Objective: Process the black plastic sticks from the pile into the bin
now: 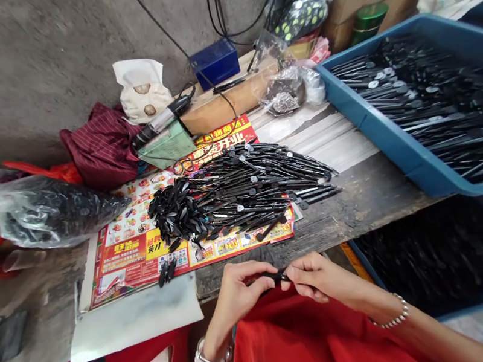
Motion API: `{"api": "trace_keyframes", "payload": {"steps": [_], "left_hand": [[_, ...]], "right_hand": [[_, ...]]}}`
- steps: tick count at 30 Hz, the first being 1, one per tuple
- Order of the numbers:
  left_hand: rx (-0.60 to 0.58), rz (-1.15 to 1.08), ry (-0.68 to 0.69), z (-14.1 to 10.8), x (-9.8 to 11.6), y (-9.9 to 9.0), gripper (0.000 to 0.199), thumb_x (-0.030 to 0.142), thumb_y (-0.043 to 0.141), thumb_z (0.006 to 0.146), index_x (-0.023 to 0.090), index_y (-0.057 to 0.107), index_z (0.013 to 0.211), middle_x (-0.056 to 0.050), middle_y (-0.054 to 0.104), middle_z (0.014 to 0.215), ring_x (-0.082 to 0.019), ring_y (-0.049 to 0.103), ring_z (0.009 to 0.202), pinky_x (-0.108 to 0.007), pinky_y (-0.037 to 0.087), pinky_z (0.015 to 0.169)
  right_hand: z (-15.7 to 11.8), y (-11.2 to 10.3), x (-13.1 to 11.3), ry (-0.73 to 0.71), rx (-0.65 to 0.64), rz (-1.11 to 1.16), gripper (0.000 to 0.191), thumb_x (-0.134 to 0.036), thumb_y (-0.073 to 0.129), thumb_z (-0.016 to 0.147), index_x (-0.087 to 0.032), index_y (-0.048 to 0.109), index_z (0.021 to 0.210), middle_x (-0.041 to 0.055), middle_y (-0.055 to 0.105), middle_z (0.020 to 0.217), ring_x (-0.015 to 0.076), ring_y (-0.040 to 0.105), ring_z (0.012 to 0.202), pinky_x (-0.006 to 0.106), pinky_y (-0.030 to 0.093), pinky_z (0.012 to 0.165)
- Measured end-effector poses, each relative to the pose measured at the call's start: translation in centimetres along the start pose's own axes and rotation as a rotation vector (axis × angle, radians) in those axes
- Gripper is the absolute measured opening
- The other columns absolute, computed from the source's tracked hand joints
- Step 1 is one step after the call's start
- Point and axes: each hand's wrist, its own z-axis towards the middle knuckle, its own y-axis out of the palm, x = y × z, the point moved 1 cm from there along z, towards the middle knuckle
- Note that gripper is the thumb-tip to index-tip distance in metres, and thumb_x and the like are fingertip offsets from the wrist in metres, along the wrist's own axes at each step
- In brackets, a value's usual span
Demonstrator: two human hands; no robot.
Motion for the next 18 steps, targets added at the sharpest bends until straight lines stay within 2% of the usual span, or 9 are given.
{"api": "trace_keyframes", "payload": {"steps": [5, 12, 18], "left_hand": [[0.055, 0.071, 0.079, -0.28, -0.04, 0.02, 0.015, 0.014, 0.068, 0.076, 0.019, 0.079, 0.084, -0.003, 0.076, 0.075, -0.014, 0.063, 0.059, -0.022, 0.047, 0.058], [0.052, 0.136, 0.19, -0.25, -0.3, 0.23, 0.014, 0.015, 0.069, 0.078, 0.019, 0.079, 0.087, -0.005, 0.077, 0.077, -0.015, 0.067, 0.062, -0.023, 0.05, 0.06], [0.085, 0.132, 0.289, -0.34, -0.58, 0.51, 0.017, 0.01, 0.068, 0.079, 0.019, 0.078, 0.09, -0.005, 0.077, 0.082, -0.016, 0.07, 0.071, -0.023, 0.053, 0.068]], "right_hand": [[-0.25, 0.09, -0.33, -0.012, 0.049, -0.056, 0.06, -0.07, 0.055, 0.079, -0.011, 0.066, 0.079, -0.0047, 0.046, 0.05, 0.0044, 0.031, 0.039, 0.02, 0.022, 0.039], [-0.31, 0.14, -0.13, -0.009, 0.063, -0.098, 0.06, -0.07, 0.051, 0.08, -0.011, 0.066, 0.079, -0.0045, 0.047, 0.049, 0.0044, 0.031, 0.037, 0.02, 0.023, 0.038], [-0.53, 0.26, 0.1, -0.118, 0.125, -0.269, 0.047, -0.053, 0.046, 0.091, -0.013, 0.065, 0.074, -0.0023, 0.053, 0.048, 0.007, 0.037, 0.039, 0.02, 0.027, 0.04]]}}
